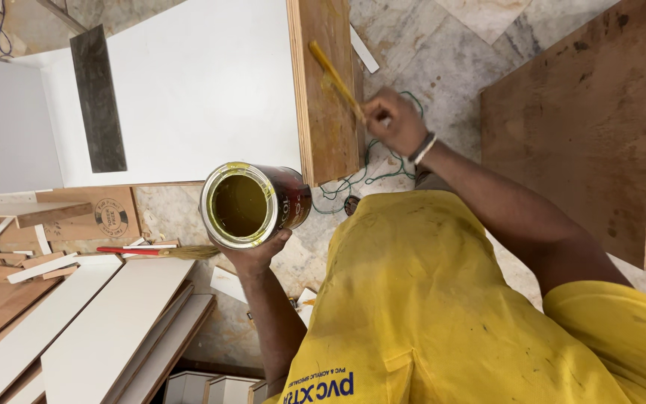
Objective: The person applies a liquid adhesive from a can onto the edges of various wooden furniture panels using a wooden stick as an applicator.
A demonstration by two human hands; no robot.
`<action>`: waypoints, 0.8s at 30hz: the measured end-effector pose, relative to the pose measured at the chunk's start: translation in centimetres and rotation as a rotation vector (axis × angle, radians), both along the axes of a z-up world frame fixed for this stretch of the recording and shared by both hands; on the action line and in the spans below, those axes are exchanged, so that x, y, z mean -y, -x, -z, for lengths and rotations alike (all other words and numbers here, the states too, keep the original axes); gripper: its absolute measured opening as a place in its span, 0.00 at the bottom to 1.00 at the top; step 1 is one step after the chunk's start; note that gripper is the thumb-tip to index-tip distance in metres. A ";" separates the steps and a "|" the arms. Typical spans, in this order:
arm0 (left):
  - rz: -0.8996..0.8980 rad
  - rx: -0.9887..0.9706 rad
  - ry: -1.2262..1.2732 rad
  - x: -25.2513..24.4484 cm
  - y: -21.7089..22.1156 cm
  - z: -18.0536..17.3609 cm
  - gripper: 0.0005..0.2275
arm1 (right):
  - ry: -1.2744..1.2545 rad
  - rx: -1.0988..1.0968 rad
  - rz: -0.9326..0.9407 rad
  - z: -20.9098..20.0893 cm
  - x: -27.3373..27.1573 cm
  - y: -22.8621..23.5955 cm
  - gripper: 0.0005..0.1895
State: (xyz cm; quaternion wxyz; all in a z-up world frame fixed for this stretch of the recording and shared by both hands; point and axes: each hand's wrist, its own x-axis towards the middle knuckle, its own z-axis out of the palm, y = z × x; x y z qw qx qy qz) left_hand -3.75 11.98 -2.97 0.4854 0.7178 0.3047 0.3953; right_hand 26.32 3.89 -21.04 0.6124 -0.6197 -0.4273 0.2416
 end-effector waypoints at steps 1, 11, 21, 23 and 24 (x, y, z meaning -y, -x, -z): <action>-0.001 -0.004 -0.006 -0.1 0.0 0.1 0.46 | 0.034 0.008 0.029 0.5 -0.8 -1.1 0.07; -0.020 -0.018 -0.036 1.1 0.4 0.1 0.48 | -0.055 0.063 -0.044 1.5 -6.2 -6.9 0.08; 0.010 -0.025 0.051 0.3 1.4 0.6 0.49 | -0.041 0.151 -0.076 1.2 -2.1 -1.0 0.08; 0.015 -0.033 0.049 0.2 1.6 0.7 0.50 | -0.052 0.161 -0.095 0.4 -0.4 0.1 0.09; 0.021 -0.036 0.047 0.1 1.7 0.8 0.50 | -0.059 0.203 -0.084 0.0 0.0 0.7 0.09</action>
